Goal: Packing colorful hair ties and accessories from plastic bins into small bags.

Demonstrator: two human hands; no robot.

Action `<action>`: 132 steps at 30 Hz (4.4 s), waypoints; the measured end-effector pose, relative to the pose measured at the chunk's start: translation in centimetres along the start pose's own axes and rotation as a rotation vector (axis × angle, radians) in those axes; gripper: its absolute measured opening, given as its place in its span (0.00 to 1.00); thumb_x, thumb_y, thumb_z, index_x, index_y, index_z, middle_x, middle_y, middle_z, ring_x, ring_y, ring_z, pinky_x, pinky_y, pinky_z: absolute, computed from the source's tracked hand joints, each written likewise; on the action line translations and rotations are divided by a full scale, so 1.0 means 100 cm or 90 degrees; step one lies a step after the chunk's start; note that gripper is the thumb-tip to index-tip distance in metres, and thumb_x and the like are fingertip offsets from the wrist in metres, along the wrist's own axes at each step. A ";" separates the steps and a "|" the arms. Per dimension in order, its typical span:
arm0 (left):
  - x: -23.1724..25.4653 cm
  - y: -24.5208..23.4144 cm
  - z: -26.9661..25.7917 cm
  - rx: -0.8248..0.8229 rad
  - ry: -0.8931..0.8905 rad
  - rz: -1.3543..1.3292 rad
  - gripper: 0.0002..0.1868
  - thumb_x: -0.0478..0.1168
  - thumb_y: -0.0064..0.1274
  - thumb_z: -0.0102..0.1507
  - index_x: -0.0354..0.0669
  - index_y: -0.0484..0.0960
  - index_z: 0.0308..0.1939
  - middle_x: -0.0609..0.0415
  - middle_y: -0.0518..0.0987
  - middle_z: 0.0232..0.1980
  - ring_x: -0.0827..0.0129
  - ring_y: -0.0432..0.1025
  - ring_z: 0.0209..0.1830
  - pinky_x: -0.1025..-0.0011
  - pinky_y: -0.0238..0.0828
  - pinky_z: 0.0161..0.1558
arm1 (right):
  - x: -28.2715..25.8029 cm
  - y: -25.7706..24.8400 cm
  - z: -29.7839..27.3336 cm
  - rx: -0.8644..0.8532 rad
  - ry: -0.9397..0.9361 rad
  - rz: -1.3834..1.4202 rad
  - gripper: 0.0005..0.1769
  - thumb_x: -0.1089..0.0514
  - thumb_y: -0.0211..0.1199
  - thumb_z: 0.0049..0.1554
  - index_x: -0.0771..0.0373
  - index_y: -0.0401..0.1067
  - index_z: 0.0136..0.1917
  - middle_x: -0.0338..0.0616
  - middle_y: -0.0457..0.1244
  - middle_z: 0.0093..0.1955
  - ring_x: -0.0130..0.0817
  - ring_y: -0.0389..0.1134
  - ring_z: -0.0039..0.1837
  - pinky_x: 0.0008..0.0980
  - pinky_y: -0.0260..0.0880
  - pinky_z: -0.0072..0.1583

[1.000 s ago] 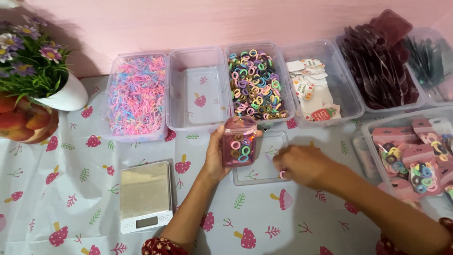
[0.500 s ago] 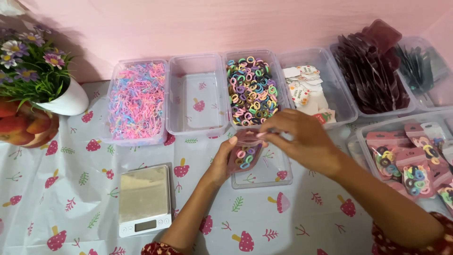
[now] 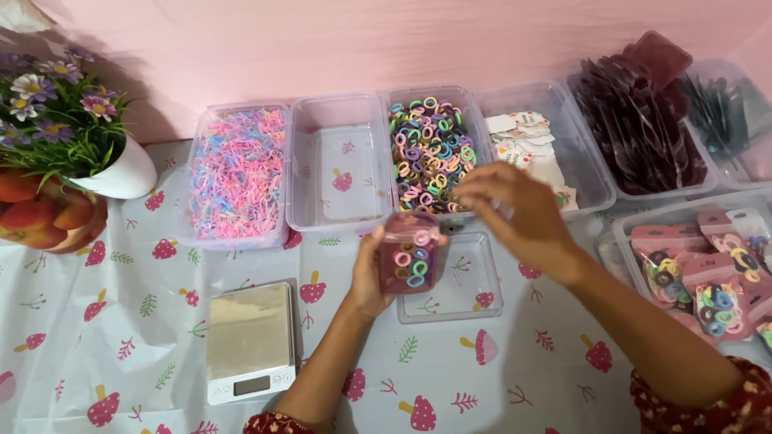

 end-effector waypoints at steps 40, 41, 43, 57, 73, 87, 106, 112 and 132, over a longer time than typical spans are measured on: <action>0.000 0.021 -0.009 -0.036 0.001 0.003 0.35 0.59 0.44 0.66 0.34 0.76 0.64 0.30 0.79 0.57 0.47 0.76 0.56 0.55 0.73 0.58 | -0.031 0.002 0.003 -0.033 -0.023 0.149 0.13 0.70 0.65 0.55 0.57 0.79 0.51 0.46 0.71 0.46 0.39 0.72 0.43 0.35 0.73 0.45; -0.005 0.015 -0.009 -0.036 -0.002 0.030 0.35 0.60 0.43 0.66 0.34 0.76 0.64 0.31 0.79 0.58 0.47 0.75 0.57 0.54 0.72 0.59 | -0.035 0.007 -0.005 -0.043 -0.030 0.163 0.14 0.71 0.65 0.54 0.57 0.80 0.51 0.44 0.72 0.46 0.38 0.73 0.43 0.34 0.74 0.45; -0.008 0.014 -0.003 -0.040 0.002 0.057 0.35 0.60 0.43 0.66 0.34 0.75 0.65 0.32 0.78 0.58 0.48 0.75 0.58 0.54 0.71 0.61 | -0.040 0.011 -0.011 -0.053 -0.045 0.175 0.15 0.71 0.65 0.53 0.57 0.81 0.51 0.43 0.73 0.45 0.37 0.74 0.43 0.33 0.75 0.45; -0.005 0.051 -0.010 -0.184 0.104 0.064 0.29 0.50 0.39 0.69 0.29 0.73 0.64 0.32 0.78 0.58 0.49 0.73 0.60 0.52 0.67 0.65 | -0.046 0.002 -0.013 -0.014 -0.136 0.114 0.09 0.69 0.69 0.53 0.57 0.81 0.46 0.36 0.72 0.43 0.34 0.72 0.46 0.33 0.72 0.51; 0.004 0.064 -0.027 -0.130 0.061 -0.003 0.31 0.54 0.38 0.69 0.34 0.70 0.67 0.36 0.76 0.61 0.54 0.72 0.61 0.56 0.68 0.65 | -0.055 0.001 -0.018 0.034 -0.187 0.033 0.16 0.75 0.59 0.56 0.60 0.81 0.49 0.43 0.68 0.49 0.42 0.67 0.47 0.38 0.69 0.50; -0.004 0.046 -0.012 -0.149 0.060 0.066 0.31 0.55 0.41 0.70 0.32 0.73 0.65 0.34 0.78 0.59 0.51 0.74 0.57 0.52 0.70 0.62 | -0.065 0.015 -0.014 -0.048 -0.154 0.027 0.08 0.60 0.65 0.58 0.57 0.81 0.51 0.41 0.71 0.42 0.36 0.67 0.45 0.35 0.65 0.50; 0.003 0.030 -0.007 -0.045 0.007 -0.099 0.42 0.68 0.39 0.65 0.35 0.72 0.65 0.30 0.77 0.57 0.43 0.75 0.55 0.46 0.72 0.58 | 0.004 -0.015 -0.020 0.192 -0.210 -0.046 0.17 0.67 0.65 0.59 0.63 0.75 0.62 0.48 0.68 0.54 0.46 0.69 0.51 0.41 0.70 0.53; 0.007 0.036 -0.014 -0.054 0.000 -0.097 0.40 0.65 0.38 0.65 0.31 0.74 0.63 0.24 0.77 0.58 0.40 0.75 0.56 0.44 0.68 0.63 | 0.090 -0.034 -0.020 0.189 0.062 -0.214 0.08 0.57 0.64 0.65 0.51 0.77 0.58 0.37 0.68 0.49 0.35 0.67 0.46 0.34 0.69 0.51; 0.012 0.099 -0.018 -0.174 -0.006 0.244 0.37 0.65 0.40 0.62 0.39 0.74 0.62 0.44 0.83 0.51 0.61 0.75 0.50 0.64 0.71 0.53 | 0.209 0.005 0.020 -0.327 0.419 -0.268 0.40 0.49 0.75 0.51 0.48 0.64 0.74 0.45 0.53 0.75 0.47 0.57 0.74 0.49 0.65 0.64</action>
Point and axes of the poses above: each hand's wrist, its own z-axis towards the middle knuckle, its own y-axis out of the palm, x = y × z, the point moved 9 cm from there along z, towards the middle knuckle
